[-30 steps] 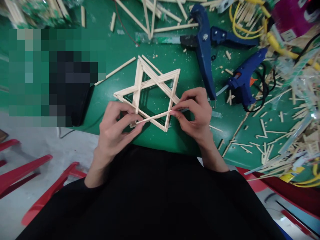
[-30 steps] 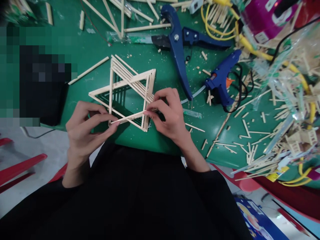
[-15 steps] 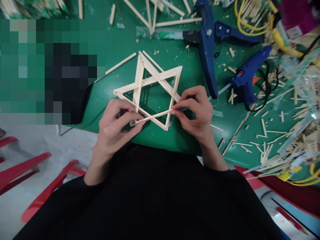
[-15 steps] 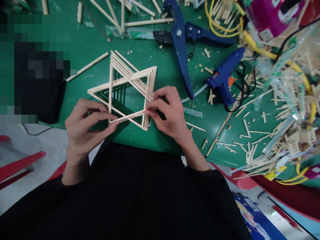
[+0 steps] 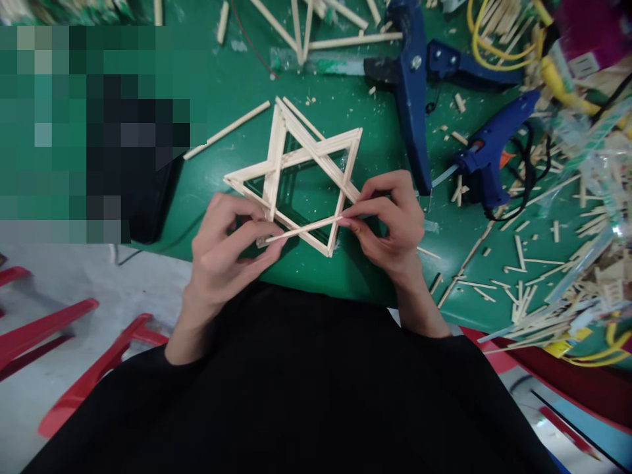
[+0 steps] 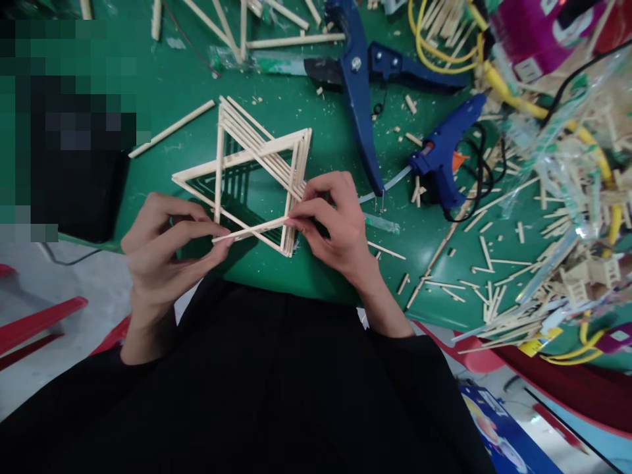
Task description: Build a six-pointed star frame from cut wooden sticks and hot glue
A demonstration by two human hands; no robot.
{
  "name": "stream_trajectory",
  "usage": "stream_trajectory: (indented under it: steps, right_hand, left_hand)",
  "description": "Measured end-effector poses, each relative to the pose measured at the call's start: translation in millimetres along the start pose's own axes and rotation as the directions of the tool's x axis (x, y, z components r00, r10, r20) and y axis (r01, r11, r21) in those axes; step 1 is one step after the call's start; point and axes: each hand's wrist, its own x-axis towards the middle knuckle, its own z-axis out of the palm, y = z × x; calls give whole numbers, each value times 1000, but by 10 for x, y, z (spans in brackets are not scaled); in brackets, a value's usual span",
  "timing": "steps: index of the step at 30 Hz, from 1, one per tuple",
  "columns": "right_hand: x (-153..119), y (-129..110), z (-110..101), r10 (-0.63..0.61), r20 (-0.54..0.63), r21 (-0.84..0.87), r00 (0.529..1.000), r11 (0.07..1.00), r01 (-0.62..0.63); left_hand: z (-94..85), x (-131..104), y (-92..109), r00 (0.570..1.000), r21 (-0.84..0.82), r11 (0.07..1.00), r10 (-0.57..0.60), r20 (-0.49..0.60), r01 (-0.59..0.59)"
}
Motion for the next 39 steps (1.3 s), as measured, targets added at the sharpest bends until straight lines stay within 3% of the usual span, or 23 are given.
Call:
stream_trajectory:
  steps: [3, 5, 8, 10, 12, 15, 17, 20, 22, 24, 27, 29, 33, 35, 37, 39]
  right_hand:
    - [20, -57, -32, -47, -46, 11, 998, 999, 48]
    - [33, -120, -37, -63, -61, 24, 996, 998, 65]
    - [46, -258, 7, -69, -82, 60, 994, 995, 74]
    - [56, -369, 51, -55, -131, 99, 990, 993, 68]
    - [85, -466, 63, -43, -159, 130, 986, 989, 64]
    - [177, -483, -51, -110, -52, 65, 993, 991, 113]
    - [261, -335, -203, -106, 24, -97, 994, 989, 107]
    - [385, 149, -420, 24, -13, -397, 1000, 917, -28]
    - [466, 547, -498, 142, 30, -429, 989, 896, -115]
    - [567, 870, -527, 183, 111, -425, 977, 897, -120]
    - [774, 1027, -557, 297, 268, -531, 917, 840, -117]
    - [921, 928, -599, 367, 293, -614, 883, 780, -121]
    - [1065, 596, -677, 402, 221, -659, 888, 733, -168]
    - [1027, 450, -675, 330, 123, -623, 936, 760, -186]
    - [932, 296, -650, 175, -2, -549, 985, 823, -148]
    - [810, 119, -622, 61, -55, -505, 997, 859, -80]
  left_hand:
    - [-18, 36, 24, 998, -71, 997, -1, -61, -3]
    - [-13, 84, 53, 991, -230, 973, -11, -132, -20]
    - [27, 199, 145, 956, -498, 867, -167, -241, 26]
    - [73, 291, 233, 928, -594, 801, -276, -252, 77]
    - [124, 381, 315, 920, -634, 767, -310, -240, 93]
    - [175, 492, 371, 923, -669, 741, -301, -240, 67]
    - [176, 549, 361, 923, -634, 772, -280, -265, 52]
    - [144, 612, 327, 906, -595, 799, -308, -289, 82]
    - [121, 638, 324, 886, -644, 759, -359, -293, 94]
    - [101, 647, 336, 874, -703, 706, -390, -290, 82]
    - [69, 623, 334, 886, -746, 663, -382, -265, 62]
    - [42, 593, 294, 903, -764, 641, -368, -221, 74]
    - [-8, 551, 174, 935, -693, 717, -297, -195, 83]
    - [-26, 549, 152, 941, -621, 779, -265, -210, 81]
    - [-36, 561, 172, 944, -564, 821, -254, -212, 94]
    - [-39, 582, 215, 943, -521, 847, -251, -217, 105]
